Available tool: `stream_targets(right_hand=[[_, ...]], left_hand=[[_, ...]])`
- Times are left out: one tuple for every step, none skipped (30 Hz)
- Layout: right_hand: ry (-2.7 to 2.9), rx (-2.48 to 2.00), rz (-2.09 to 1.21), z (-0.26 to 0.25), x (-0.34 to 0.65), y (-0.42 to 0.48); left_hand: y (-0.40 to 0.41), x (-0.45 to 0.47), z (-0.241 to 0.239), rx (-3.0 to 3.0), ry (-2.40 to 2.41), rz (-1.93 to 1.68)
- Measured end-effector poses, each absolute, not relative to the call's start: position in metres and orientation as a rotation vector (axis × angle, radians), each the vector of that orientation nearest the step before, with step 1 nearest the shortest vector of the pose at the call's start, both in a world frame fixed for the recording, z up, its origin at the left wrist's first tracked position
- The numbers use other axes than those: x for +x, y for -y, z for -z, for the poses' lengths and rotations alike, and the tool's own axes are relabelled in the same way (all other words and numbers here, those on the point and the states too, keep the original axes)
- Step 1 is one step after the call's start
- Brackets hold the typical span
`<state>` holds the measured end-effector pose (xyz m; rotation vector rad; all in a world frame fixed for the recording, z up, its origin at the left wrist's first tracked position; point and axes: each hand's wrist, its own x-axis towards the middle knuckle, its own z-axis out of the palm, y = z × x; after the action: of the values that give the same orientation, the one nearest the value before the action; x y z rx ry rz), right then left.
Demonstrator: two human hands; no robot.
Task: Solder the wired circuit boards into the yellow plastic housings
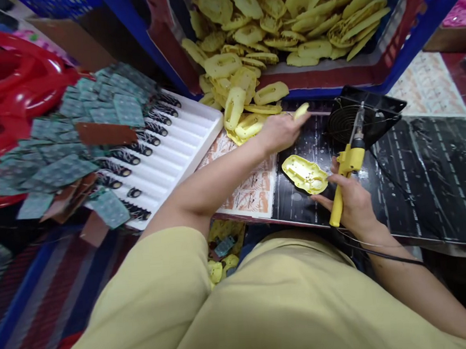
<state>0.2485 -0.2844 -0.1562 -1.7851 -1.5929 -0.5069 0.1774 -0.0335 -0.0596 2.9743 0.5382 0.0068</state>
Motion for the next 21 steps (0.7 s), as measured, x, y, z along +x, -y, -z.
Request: stream_targets(right_hand=[[1.637, -1.789, 0.514, 0.157, 0.248, 0.281], [1.672, -1.793, 0.519, 0.157, 0.248, 0.277], [1.695, -1.794, 0.515, 0.157, 0.248, 0.274], [1.709, -1.789, 0.503, 0.155, 0.247, 0.272], [1.722, -1.778, 0.489, 0.153, 0.247, 0.271], [1.738, -1.765, 0.478, 0.151, 0.248, 0.272], [1.759, -1.745, 0.456, 0.148, 0.249, 0.275], [1.786, -1.715, 0.414, 0.145, 0.251, 0.279], [1.816, -1.680, 0.350, 0.142, 0.253, 0.285], [1.842, -1.645, 0.269, 0.139, 0.256, 0.292], [1.861, -1.611, 0.177, 0.137, 0.258, 0.298], [1.872, -1.584, 0.085, 0.135, 0.260, 0.305], [1.877, -1.567, 0.007, 0.134, 0.262, 0.310], [1.876, -1.561, -0.045, 0.134, 0.263, 0.314], [1.874, -1.562, -0.078, 0.134, 0.264, 0.318], [1.871, -1.565, -0.096, 0.134, 0.265, 0.320], [1.868, -1.572, -0.103, 0.135, 0.265, 0.320], [1.863, -1.579, -0.102, 0.136, 0.265, 0.320], [1.857, -1.582, -0.097, 0.136, 0.265, 0.319], [1.852, -1.579, -0.087, 0.137, 0.264, 0.317], [1.849, -1.571, -0.072, 0.139, 0.264, 0.314]], left_hand=[[0.031, 0.168, 0.057, 2.913, -0.608, -0.110], [0.030, 0.160, 0.055, 2.854, -0.663, -0.194], [0.030, 0.152, 0.055, 2.807, -0.697, -0.237], [0.031, 0.145, 0.057, 2.779, -0.713, -0.234], [0.033, 0.139, 0.060, 2.765, -0.721, -0.194], [0.037, 0.133, 0.063, 2.752, -0.738, -0.137], [0.041, 0.128, 0.067, 2.750, -0.765, -0.074], [0.045, 0.123, 0.071, 2.761, -0.805, -0.011], [0.050, 0.119, 0.073, 2.788, -0.842, 0.048], [0.054, 0.114, 0.074, 2.820, -0.866, 0.106], [0.058, 0.110, 0.074, 2.854, -0.868, 0.166], [0.061, 0.106, 0.073, 2.887, -0.846, 0.221], [0.063, 0.103, 0.071, 2.914, -0.805, 0.262], [0.064, 0.099, 0.068, 2.928, -0.765, 0.278], [0.062, 0.096, 0.066, 2.930, -0.739, 0.264], [0.059, 0.092, 0.063, 2.925, -0.732, 0.231], [0.054, 0.088, 0.061, 2.923, -0.733, 0.196], [0.047, 0.083, 0.060, 2.928, -0.733, 0.182], [0.040, 0.078, 0.061, 2.946, -0.721, 0.203], [0.033, 0.073, 0.063, 2.976, -0.698, 0.253], [0.027, 0.068, 0.066, 3.012, -0.665, 0.306]])
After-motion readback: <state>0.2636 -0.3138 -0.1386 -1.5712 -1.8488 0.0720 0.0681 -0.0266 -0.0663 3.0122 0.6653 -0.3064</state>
